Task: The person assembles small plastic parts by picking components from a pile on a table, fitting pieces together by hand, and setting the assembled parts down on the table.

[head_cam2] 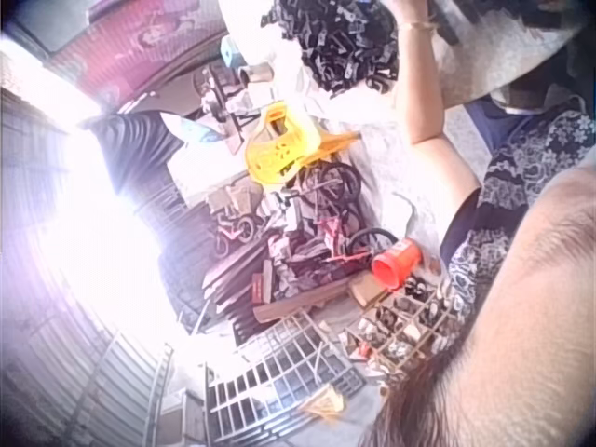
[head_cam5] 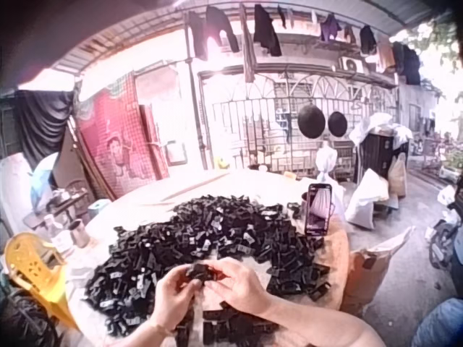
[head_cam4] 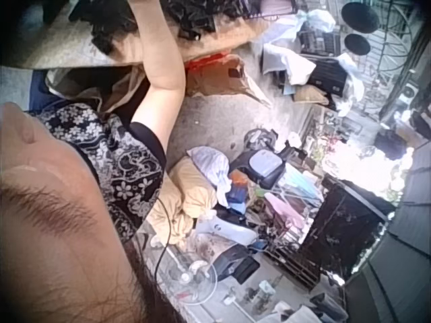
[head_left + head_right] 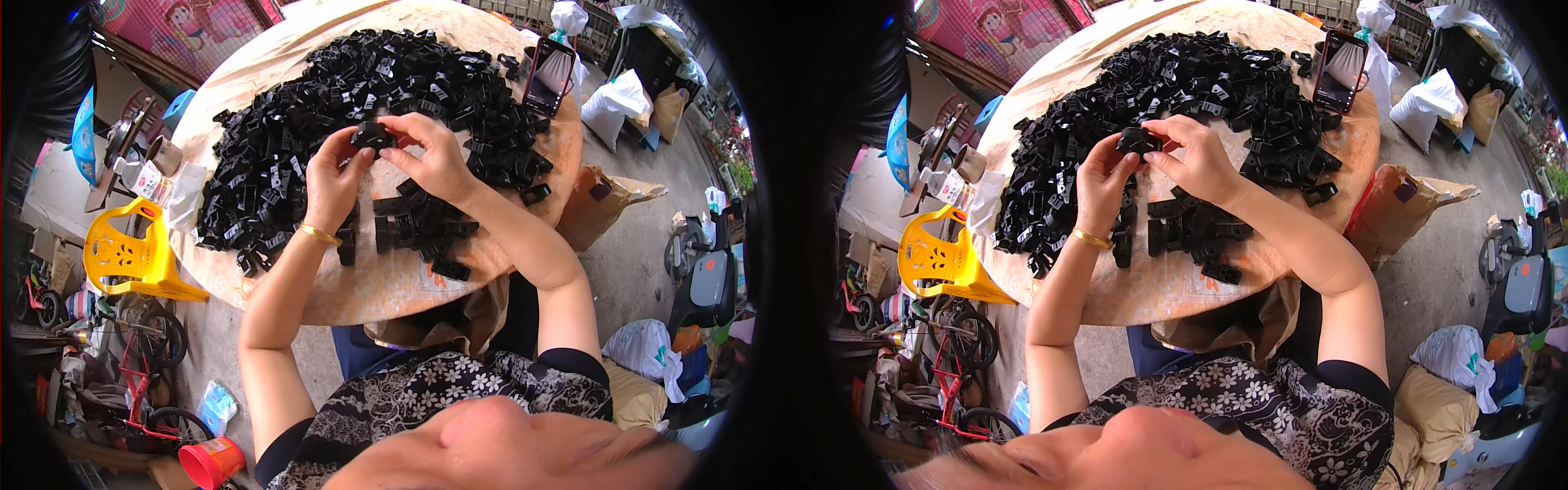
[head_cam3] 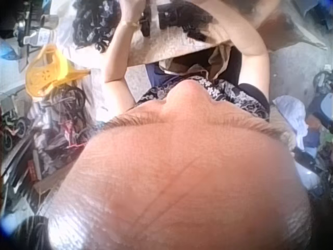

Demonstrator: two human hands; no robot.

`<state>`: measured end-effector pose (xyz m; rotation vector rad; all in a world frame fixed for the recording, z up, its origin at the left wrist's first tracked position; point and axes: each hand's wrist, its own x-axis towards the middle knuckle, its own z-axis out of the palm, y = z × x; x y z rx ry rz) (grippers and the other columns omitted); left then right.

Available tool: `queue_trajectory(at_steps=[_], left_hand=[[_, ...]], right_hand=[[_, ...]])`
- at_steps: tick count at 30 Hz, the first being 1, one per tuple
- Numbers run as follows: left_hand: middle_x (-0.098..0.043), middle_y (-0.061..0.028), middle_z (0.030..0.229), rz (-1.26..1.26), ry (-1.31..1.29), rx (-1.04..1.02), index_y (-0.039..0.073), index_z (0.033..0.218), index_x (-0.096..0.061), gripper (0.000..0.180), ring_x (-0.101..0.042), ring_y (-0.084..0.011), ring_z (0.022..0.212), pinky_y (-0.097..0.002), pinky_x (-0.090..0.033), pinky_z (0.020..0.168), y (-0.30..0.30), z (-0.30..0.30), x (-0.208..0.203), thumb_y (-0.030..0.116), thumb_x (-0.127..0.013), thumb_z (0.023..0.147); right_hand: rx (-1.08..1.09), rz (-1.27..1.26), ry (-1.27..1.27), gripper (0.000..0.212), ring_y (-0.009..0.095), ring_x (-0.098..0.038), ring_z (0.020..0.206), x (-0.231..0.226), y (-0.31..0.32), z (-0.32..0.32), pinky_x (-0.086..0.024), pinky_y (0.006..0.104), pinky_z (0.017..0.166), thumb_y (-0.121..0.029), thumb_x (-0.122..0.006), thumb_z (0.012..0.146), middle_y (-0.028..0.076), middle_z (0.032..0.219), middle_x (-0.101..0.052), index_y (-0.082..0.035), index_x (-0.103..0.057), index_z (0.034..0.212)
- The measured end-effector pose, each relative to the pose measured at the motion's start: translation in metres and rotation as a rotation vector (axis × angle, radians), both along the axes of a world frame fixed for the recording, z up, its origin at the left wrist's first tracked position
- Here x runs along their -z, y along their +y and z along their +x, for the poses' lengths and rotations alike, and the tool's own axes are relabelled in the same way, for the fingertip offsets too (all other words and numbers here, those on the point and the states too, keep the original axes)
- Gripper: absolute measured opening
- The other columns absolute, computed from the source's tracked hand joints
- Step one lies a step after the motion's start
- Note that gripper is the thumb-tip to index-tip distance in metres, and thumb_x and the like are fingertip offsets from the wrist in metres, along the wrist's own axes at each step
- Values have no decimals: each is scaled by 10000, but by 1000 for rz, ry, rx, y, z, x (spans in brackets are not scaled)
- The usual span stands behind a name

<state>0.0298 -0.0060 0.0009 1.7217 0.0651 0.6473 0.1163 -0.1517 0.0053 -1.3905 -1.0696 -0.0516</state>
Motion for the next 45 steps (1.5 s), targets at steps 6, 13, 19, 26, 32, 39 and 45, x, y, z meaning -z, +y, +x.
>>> queue_trajectory(at_steps=[6,13,19,26,32,39,45], left_hand=[[-638,-28,890,67,56,41,-15,1126,-566,318,-576,-68,779,-208,-488,698,4,-3,-7,-2,-637,816],[-602,16,940,-281,-28,76,-22,1216,-524,426,-509,-24,762,-172,-441,703,-15,-6,-4,16,-658,813],[-594,-30,1015,-467,-14,235,-31,1214,-511,375,-543,-57,825,-199,-451,743,-12,-10,-10,21,-603,854],[-619,-121,861,337,45,106,68,1279,-419,468,-589,-151,721,-272,-477,659,-1,-7,0,40,-563,836],[-594,-149,933,909,52,227,29,1179,-507,385,-535,-324,955,-389,-456,823,-20,-16,-6,139,-595,821],[-507,-188,1219,866,65,309,33,1190,-542,524,-485,-358,1114,-408,-400,951,-32,-17,6,428,-578,847],[-505,-187,1233,862,103,403,27,1125,-602,513,-481,-359,1125,-410,-396,953,-31,-17,10,448,-591,830]], right_hand=[[54,-92,-219,354,209,-616,764,2,-3,7,-505,283,672,-8,-676,735,138,929,-622,8,-610,1082],[226,-3,-465,341,238,-573,805,3,3,-2,-482,338,695,-27,-728,657,84,875,-599,-39,-655,990],[212,17,-467,344,225,-559,876,-3,0,-8,-479,321,751,-51,-745,644,75,957,-595,-61,-664,978],[5,-253,-368,369,255,-584,1014,-31,-44,20,-455,345,886,-296,-672,806,131,1061,-625,-26,-633,1053],[429,-526,-705,498,306,-429,1212,-11,-130,25,-336,411,1006,-338,-703,746,107,1226,-531,-82,-582,1156],[462,-788,-717,776,316,-263,1326,31,-139,15,-175,593,1034,-599,-648,665,111,1401,-344,-222,-453,1314],[462,-663,-826,528,284,-344,1279,39,-104,51,-209,605,1007,-501,-673,698,93,1294,-460,-226,-607,1144]])
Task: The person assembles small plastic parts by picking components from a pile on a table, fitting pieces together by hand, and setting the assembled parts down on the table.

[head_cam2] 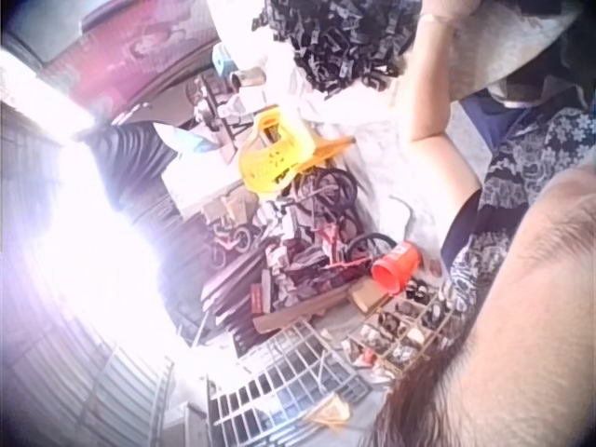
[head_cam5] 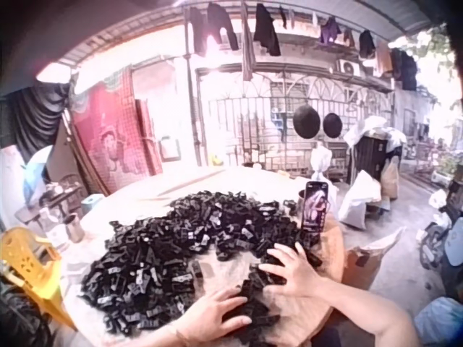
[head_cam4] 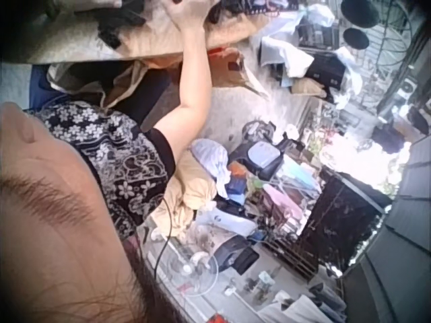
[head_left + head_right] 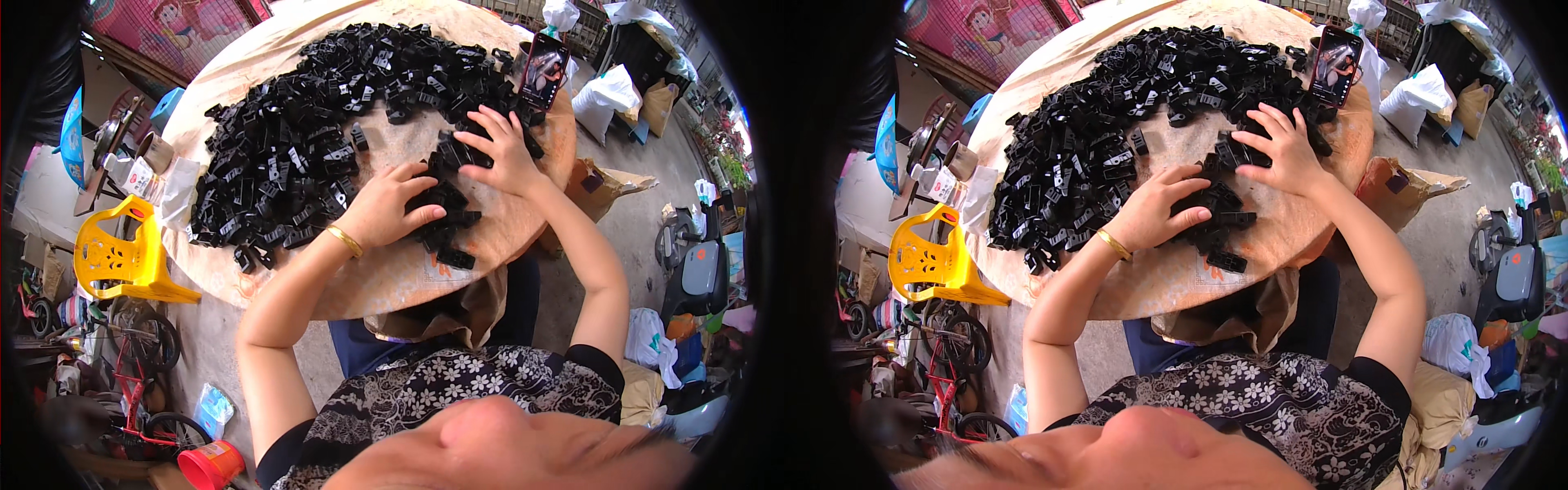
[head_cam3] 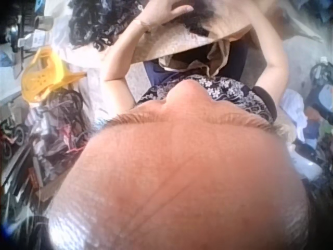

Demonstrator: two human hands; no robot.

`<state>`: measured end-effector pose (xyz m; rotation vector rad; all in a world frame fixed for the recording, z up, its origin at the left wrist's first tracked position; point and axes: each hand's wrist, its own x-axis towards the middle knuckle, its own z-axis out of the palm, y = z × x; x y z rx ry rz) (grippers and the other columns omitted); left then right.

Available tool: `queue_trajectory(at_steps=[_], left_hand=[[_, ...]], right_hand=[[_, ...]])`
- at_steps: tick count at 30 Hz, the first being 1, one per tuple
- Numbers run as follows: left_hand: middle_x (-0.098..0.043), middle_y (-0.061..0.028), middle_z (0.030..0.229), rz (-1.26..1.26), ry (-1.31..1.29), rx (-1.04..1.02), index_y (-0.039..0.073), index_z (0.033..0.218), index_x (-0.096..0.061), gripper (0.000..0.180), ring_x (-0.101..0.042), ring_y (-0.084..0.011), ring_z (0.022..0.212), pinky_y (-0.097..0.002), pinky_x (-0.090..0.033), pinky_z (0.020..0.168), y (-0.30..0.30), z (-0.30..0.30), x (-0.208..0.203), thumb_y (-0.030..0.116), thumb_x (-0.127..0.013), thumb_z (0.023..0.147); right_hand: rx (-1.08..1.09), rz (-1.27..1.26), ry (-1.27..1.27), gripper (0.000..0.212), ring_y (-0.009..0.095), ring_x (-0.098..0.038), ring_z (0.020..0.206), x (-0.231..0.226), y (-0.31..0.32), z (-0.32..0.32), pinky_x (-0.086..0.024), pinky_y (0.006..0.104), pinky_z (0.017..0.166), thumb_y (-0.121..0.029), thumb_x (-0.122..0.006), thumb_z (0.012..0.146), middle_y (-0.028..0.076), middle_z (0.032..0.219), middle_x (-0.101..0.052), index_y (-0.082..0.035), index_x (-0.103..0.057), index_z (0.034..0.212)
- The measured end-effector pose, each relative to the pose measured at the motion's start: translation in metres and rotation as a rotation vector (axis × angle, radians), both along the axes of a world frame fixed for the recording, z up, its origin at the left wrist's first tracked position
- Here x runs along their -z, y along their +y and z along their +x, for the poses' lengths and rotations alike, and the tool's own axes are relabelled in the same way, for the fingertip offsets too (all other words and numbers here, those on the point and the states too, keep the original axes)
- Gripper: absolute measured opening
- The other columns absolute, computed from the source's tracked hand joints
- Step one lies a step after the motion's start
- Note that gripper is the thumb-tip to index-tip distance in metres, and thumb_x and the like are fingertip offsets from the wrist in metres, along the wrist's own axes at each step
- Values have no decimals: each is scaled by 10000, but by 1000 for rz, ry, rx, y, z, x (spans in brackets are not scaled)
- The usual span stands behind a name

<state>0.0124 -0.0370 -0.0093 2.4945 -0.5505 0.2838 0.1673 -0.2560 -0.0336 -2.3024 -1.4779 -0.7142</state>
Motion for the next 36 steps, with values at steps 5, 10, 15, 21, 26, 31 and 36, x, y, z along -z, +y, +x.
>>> queue_trajectory(at_steps=[5,10,15,21,26,31,36], left_hand=[[-506,-185,1229,28,-16,8,25,1132,-597,526,-489,-359,1104,-414,-392,954,-3,-3,-2,452,-597,824],[-389,-236,1327,-20,35,53,44,1300,-438,803,-394,-419,1199,-460,-341,1005,1,-6,-3,573,-641,730],[-253,-254,1411,80,96,117,83,1397,-278,1089,-285,-487,1258,-529,-282,1030,10,-21,-19,629,-729,570],[-262,-169,1433,222,69,-56,121,1402,-271,1072,-218,-483,1293,-631,-299,966,-18,-30,-1,481,-795,539],[-313,-170,1405,222,42,-4,93,1379,-315,963,-230,-479,1288,-553,-255,1048,-37,-41,-3,296,-789,567],[-351,-174,1379,147,-48,155,80,1337,-381,839,-275,-440,1278,-504,-305,1040,-47,-52,-8,198,-762,598],[-407,-134,1340,255,-224,234,84,1274,-465,715,-382,-351,1222,-449,-381,954,-58,-57,2,237,-737,631]], right_hand=[[88,78,2,399,270,-402,1220,12,28,23,-261,572,987,-441,-652,754,93,1226,-499,-178,-648,1054],[34,233,-82,255,271,-486,1128,2,39,17,-279,520,989,-286,-649,794,99,1190,-535,-122,-653,990],[-276,156,480,489,346,-468,1165,-16,19,-45,-363,416,980,-461,-539,859,187,1273,-477,-62,-584,1136],[-316,-75,461,888,422,-294,1286,-9,0,-95,-238,468,1072,-586,-668,692,273,1383,-311,27,-419,1283],[-206,-14,385,883,415,-342,1247,2,-15,-129,-278,478,1049,-511,-697,677,242,1345,-353,8,-377,1315],[-143,108,301,732,398,-398,1202,16,-27,-151,-338,473,1008,-425,-676,735,227,1304,-404,-7,-427,1282],[-145,217,296,608,413,-443,1169,23,-40,-171,-382,477,968,-290,-734,695,249,1270,-437,7,-517,1179]])
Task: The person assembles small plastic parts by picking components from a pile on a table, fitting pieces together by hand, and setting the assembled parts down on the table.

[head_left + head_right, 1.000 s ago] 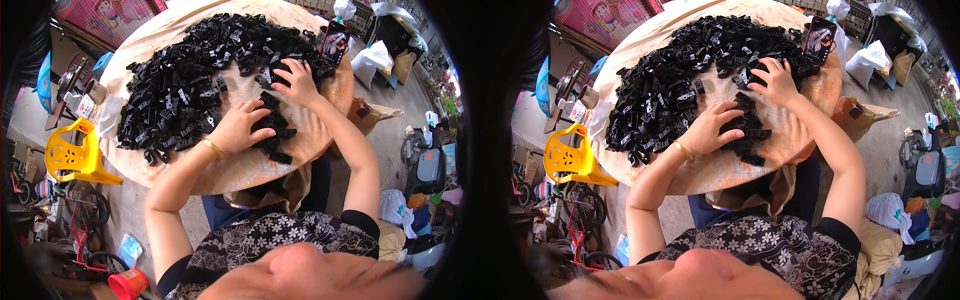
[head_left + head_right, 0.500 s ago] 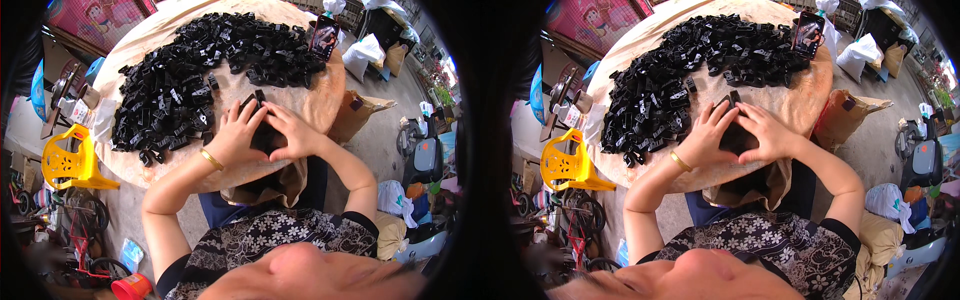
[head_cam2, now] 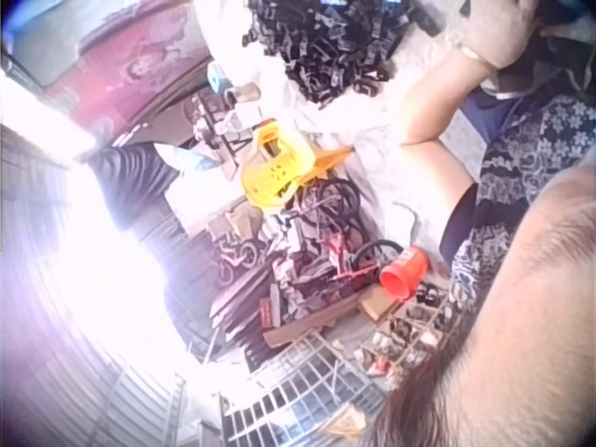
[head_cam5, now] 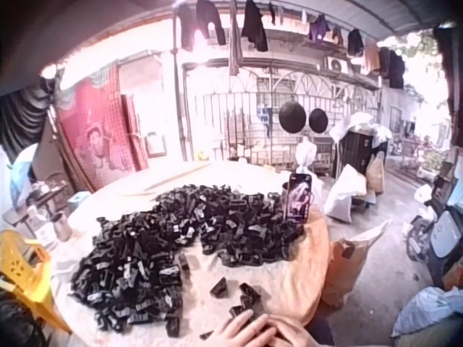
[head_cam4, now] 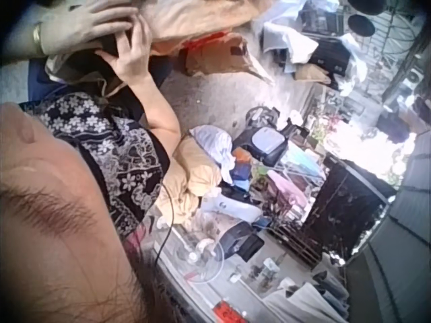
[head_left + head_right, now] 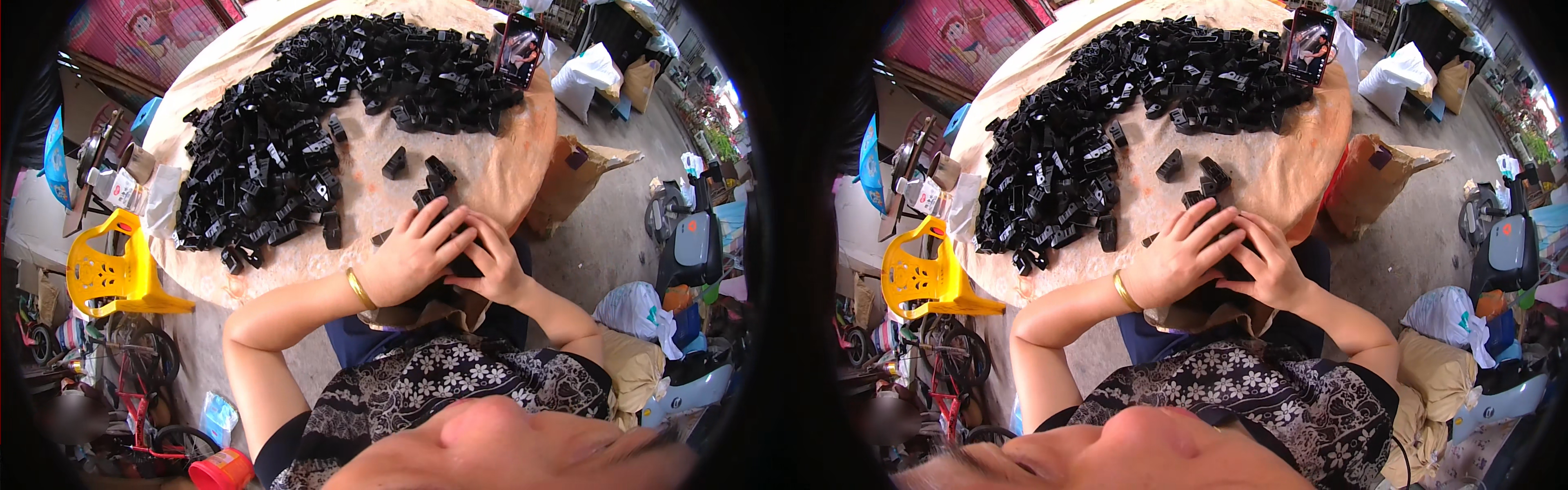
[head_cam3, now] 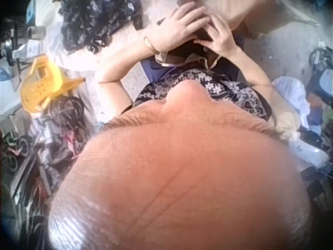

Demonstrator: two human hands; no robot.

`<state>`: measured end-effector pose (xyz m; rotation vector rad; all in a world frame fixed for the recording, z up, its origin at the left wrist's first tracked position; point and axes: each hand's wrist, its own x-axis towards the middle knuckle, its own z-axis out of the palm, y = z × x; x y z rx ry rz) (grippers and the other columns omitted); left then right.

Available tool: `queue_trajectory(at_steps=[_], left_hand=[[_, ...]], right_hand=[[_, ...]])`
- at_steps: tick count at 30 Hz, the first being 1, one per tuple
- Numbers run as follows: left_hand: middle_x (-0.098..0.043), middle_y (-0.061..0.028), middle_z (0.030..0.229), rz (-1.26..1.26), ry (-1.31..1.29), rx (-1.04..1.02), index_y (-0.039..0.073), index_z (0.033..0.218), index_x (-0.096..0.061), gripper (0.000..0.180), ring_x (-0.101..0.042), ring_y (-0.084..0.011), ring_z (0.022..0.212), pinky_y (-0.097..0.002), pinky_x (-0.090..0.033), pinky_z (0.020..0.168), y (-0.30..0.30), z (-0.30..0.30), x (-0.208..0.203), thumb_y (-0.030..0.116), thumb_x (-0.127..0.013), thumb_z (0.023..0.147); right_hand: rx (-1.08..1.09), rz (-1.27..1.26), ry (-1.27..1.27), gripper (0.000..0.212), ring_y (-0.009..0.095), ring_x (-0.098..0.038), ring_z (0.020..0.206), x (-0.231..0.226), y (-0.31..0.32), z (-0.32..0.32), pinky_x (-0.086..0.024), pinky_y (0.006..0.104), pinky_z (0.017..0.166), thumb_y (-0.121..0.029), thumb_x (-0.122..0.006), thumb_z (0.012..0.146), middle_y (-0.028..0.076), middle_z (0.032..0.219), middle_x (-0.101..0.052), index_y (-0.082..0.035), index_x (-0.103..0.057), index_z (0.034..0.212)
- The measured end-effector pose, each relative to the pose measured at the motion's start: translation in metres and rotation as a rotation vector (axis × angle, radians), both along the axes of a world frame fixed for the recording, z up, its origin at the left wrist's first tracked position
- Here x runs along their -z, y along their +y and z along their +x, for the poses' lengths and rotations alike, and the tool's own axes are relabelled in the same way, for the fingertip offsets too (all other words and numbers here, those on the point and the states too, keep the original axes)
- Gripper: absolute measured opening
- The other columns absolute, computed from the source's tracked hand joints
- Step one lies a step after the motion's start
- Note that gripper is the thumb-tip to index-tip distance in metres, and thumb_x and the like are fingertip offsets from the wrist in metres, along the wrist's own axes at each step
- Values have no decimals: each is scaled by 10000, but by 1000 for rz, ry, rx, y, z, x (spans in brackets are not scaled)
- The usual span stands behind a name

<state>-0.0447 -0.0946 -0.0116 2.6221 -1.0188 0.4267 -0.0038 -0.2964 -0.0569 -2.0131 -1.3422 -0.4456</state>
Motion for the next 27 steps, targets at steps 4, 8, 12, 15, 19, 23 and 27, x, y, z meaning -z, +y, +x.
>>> queue_trajectory(at_steps=[4,8,12,15,19,23,27], left_hand=[[-450,-128,1299,114,-164,119,70,1196,-537,522,-450,-318,1164,-449,-414,885,-4,-5,3,268,-634,723],[-443,-116,1325,140,-221,206,85,1141,-579,439,-473,-265,1158,-480,-414,839,-12,-10,7,261,-558,739],[-450,-97,1328,115,-312,259,101,1094,-606,382,-490,-250,1134,-471,-414,831,-18,-13,13,250,-561,746],[-506,-74,1230,134,-379,353,113,1039,-624,306,-501,-235,1104,-458,-435,811,-22,-15,16,206,-541,759],[-523,-70,1207,234,-445,397,71,1059,-609,338,-478,-220,1136,-425,-419,876,-32,-21,21,225,-510,775],[-524,-95,1222,579,-503,317,37,1119,-578,387,-455,-238,1184,-410,-305,1046,-38,-24,43,234,-460,808],[-565,-114,1163,780,-454,403,35,1093,-569,373,-491,-240,1161,-408,-307,1052,-34,-31,62,238,-455,802]], right_hand=[[78,87,-43,437,406,-473,1139,12,-10,-18,-417,462,940,-134,-727,612,234,1224,-482,7,-615,1010],[151,149,-35,362,420,-508,1096,13,-12,-33,-445,462,899,-42,-695,585,247,1155,-524,58,-626,926],[243,204,-8,287,408,-513,1088,22,-17,-44,-459,453,881,-96,-693,621,201,1110,-549,44,-639,866],[275,231,35,239,408,-519,1076,27,-22,-55,-465,448,872,-84,-689,619,197,1106,-548,37,-636,817],[273,237,82,282,408,-517,1074,32,-31,-66,-460,443,873,-77,-701,589,204,1117,-536,31,-632,841],[300,132,224,340,407,-501,1079,67,-35,-66,-433,443,906,-73,-711,552,235,1143,-510,34,-620,861],[364,-122,469,387,420,-506,1027,91,-23,-58,-446,452,862,-117,-696,616,236,1142,-499,-2,-591,971]])
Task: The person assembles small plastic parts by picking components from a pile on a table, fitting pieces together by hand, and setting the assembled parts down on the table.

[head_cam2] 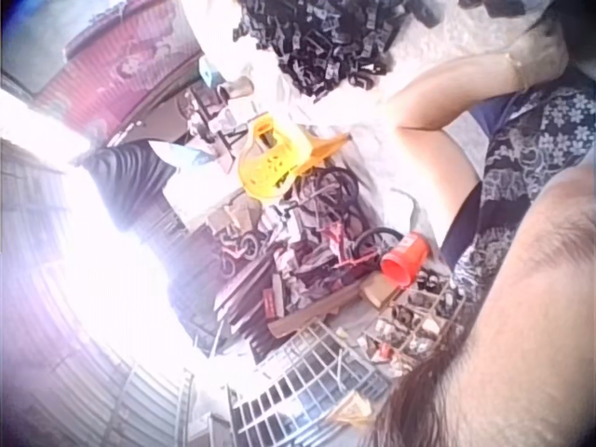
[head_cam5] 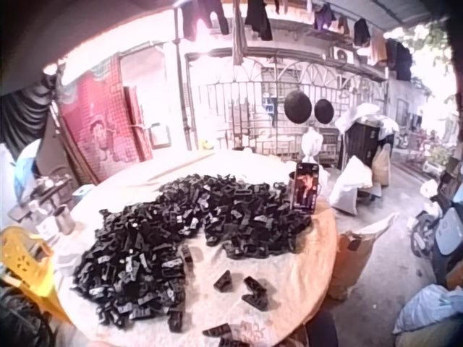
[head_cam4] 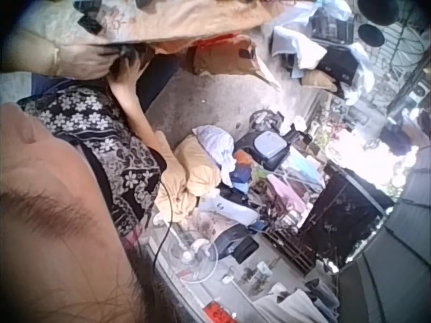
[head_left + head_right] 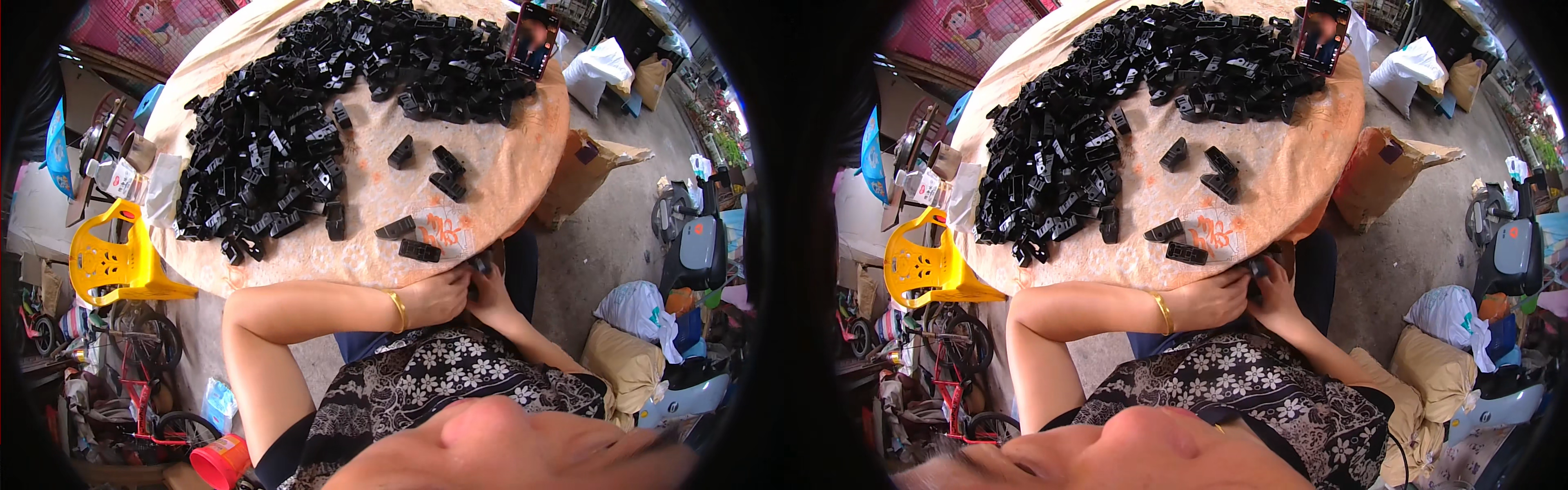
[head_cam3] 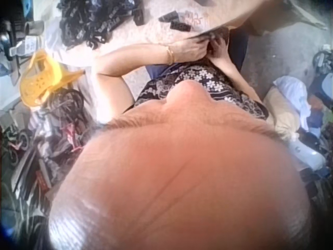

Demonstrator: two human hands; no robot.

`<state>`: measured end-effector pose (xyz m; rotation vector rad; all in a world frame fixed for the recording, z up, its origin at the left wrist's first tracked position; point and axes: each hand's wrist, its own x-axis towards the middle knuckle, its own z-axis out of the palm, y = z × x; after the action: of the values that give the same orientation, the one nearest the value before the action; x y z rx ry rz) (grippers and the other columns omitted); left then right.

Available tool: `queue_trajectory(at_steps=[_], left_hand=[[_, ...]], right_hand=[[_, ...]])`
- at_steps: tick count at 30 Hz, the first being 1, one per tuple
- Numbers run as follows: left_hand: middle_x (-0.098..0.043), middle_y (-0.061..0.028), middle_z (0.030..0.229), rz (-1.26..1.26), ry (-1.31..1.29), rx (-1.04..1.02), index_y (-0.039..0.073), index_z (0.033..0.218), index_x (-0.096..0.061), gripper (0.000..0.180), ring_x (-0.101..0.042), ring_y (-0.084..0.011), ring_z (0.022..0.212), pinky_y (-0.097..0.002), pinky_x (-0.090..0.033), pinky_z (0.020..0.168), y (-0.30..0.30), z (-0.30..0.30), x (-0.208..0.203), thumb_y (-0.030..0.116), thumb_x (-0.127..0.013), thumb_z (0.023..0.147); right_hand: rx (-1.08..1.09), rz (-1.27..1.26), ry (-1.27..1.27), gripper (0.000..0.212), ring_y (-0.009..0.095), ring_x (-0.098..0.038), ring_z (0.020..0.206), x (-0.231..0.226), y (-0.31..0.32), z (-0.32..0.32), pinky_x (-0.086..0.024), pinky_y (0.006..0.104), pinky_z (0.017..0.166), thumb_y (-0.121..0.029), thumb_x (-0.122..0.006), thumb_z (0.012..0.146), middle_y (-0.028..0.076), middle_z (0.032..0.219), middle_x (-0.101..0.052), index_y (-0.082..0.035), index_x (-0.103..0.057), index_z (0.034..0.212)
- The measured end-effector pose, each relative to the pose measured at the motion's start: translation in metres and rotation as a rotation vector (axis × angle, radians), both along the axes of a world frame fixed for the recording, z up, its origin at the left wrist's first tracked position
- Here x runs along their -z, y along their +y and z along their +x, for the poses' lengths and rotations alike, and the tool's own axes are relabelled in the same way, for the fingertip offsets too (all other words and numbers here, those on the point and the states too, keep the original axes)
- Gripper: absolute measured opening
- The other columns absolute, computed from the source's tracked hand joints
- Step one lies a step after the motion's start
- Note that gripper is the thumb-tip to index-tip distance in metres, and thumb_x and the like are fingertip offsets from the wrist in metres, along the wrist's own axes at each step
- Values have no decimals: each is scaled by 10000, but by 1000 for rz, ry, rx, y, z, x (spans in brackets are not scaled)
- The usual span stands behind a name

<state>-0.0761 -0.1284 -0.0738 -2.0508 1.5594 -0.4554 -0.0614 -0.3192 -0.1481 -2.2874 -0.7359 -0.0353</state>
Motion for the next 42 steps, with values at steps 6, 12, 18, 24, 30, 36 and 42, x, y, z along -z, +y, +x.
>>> queue_trajectory(at_steps=[6,12,18,24,30,36,42], left_hand=[[-592,-88,1052,-298,1010,12,30,1080,-553,374,-562,-262,919,-404,-430,844,7,12,-52,169,-533,733],[-468,-121,1234,-501,411,-493,100,1270,-470,796,-443,-279,1100,-417,-378,891,44,14,-91,476,-713,612],[-518,-101,989,-513,401,-805,37,1072,-526,516,-543,-231,903,-321,-474,679,57,38,-72,410,-654,740],[-552,-107,823,-608,317,-856,21,967,-541,406,-605,-241,708,-329,-503,609,55,50,-60,376,-628,789],[-526,-87,774,-675,463,-626,44,879,-535,337,-585,-230,669,-329,-491,577,41,34,-61,343,-641,768],[-469,-17,755,-534,454,42,71,877,-581,249,-510,-147,710,-271,-447,591,22,13,-52,245,-586,699],[-534,-13,801,-293,285,-1,79,812,-609,200,-517,-182,785,-312,-427,750,13,0,-27,233,-525,717]], right_hand=[[-165,-401,179,296,311,-602,850,-8,-2,18,-487,373,734,-265,-632,749,125,890,-629,-41,-629,942],[-172,279,95,117,266,-583,602,-116,5,31,-472,341,573,-39,-688,713,87,689,-606,-6,-637,814],[-147,121,-415,444,341,-464,1120,-136,57,88,-393,406,933,-124,-666,753,178,1220,-478,-54,-543,1174],[-376,48,-432,463,351,-368,1245,-116,110,147,-311,429,1031,-146,-604,791,159,1348,-396,-128,-514,1245],[-606,34,-290,249,291,-530,1008,-118,118,155,-414,404,894,-123,-641,736,89,1034,-587,-83,-624,981],[-322,123,-431,213,268,-554,941,-112,68,96,-448,380,835,-123,-679,714,71,952,-594,-66,-627,912],[-172,303,-606,322,326,-556,966,-74,15,34,-489,393,792,-86,-776,622,118,1014,-582,-52,-624,904]])
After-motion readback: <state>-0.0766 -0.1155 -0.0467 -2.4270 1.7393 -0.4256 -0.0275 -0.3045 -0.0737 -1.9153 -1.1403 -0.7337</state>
